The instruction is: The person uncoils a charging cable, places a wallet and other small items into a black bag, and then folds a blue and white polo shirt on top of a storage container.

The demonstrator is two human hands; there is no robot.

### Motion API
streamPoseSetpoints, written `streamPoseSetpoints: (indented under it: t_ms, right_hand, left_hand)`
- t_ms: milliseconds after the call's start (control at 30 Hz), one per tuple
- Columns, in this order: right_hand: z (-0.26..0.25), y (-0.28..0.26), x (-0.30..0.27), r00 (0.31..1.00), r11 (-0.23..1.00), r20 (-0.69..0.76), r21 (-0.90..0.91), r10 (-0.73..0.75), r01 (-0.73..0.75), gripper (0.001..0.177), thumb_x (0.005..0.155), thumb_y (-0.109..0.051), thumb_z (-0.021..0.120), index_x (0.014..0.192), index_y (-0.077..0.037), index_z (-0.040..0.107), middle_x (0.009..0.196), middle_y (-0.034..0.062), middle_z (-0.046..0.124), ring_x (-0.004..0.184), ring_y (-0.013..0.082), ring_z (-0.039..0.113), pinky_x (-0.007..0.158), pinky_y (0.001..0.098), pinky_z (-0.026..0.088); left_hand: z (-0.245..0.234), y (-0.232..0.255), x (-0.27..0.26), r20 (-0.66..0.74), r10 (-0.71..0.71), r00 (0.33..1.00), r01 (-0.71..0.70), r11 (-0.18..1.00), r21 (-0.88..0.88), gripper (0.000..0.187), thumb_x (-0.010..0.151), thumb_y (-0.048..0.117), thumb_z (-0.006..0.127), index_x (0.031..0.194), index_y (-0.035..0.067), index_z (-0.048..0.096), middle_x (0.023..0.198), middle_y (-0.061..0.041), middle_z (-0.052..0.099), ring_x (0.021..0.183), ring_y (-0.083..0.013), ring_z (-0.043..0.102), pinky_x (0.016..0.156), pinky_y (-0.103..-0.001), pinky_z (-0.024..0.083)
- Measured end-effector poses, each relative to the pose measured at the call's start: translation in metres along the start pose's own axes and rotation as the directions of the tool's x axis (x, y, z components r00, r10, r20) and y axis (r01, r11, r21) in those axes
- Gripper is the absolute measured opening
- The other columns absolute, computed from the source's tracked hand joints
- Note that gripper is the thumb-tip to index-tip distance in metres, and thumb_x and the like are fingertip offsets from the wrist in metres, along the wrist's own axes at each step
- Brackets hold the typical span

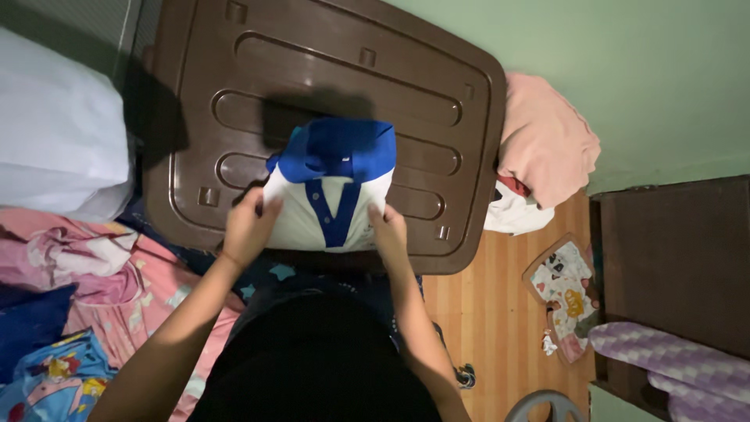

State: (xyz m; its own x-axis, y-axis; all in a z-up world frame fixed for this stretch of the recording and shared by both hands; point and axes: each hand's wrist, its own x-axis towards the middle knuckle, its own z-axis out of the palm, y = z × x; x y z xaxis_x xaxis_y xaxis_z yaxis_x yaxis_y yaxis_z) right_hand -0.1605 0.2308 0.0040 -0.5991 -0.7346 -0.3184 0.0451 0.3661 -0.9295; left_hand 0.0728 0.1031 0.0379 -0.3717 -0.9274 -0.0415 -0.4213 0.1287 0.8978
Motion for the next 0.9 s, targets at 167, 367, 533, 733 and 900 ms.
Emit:
streamPoseSetpoints:
  t_ms: [167,367,533,733,900]
  right_hand:
    - [0.002,-0.008,-0.015,0.998,0.98,-0.064,0.198,-0.02,0.033,0.032,0.096,-0.024,0.055,0.116,-0.001,0.065,0.091,-0.0002,0.069,0.078,0.0089,0.055,0.07,0.0262,0.045]
    - [0.01,-0.021,-0.029,0.944,0.909,-0.284,-0.416,-0.168,0.037,0.027,0.084,-0.027,0.067,0.092,-0.002,0.061,0.074,0.0131,0.064,0.067,0.024,0.062,0.065,0.0352,0.049]
    - [0.029,-0.03,-0.046,0.9,0.815,-0.25,-0.555,-0.356,0.168,0.019,0.082,-0.023,0.067,0.087,-0.006,0.061,0.075,0.0143,0.064,0.072,0.0322,0.064,0.066,0.0424,0.049]
    - [0.063,-0.002,-0.029,0.934,0.666,-0.036,-0.711,-0.354,0.225,0.029,0.082,-0.027,0.069,0.091,0.0,0.059,0.081,0.0213,0.064,0.076,0.0412,0.062,0.068,0.0508,0.048]
    - [0.061,0.009,-0.032,0.929,0.651,-0.085,-0.736,-0.36,0.185,0.021,0.082,-0.018,0.062,0.094,0.0,0.062,0.078,0.0203,0.066,0.075,0.0404,0.064,0.07,0.0509,0.049]
  left_hand:
    - [0.002,0.011,-0.006,0.014,-0.072,0.997,0.074,0.978,-0.195,0.025,0.095,0.027,0.061,0.098,0.003,0.065,0.075,-0.018,0.064,0.072,-0.0417,0.057,0.063,-0.042,0.047]
    - [0.009,-0.003,-0.011,-0.163,0.199,0.966,-0.155,0.956,0.249,0.026,0.088,0.023,0.067,0.092,0.0,0.058,0.086,-0.021,0.063,0.074,-0.0414,0.061,0.063,-0.045,0.048]
    - [0.014,0.021,-0.027,0.047,0.229,0.972,-0.234,0.943,0.236,0.022,0.089,0.03,0.061,0.093,0.008,0.065,0.087,-0.016,0.067,0.077,-0.0359,0.066,0.067,-0.045,0.052]
    - [0.056,0.02,-0.024,0.189,0.021,0.982,-0.1,0.901,0.422,0.039,0.088,0.044,0.063,0.088,0.005,0.063,0.081,-0.016,0.067,0.074,-0.0357,0.066,0.065,-0.044,0.052]
    - [0.066,0.001,-0.008,0.229,0.004,0.973,-0.112,0.882,0.458,0.036,0.086,0.043,0.064,0.081,0.007,0.066,0.077,-0.013,0.068,0.072,-0.0332,0.066,0.064,-0.043,0.052]
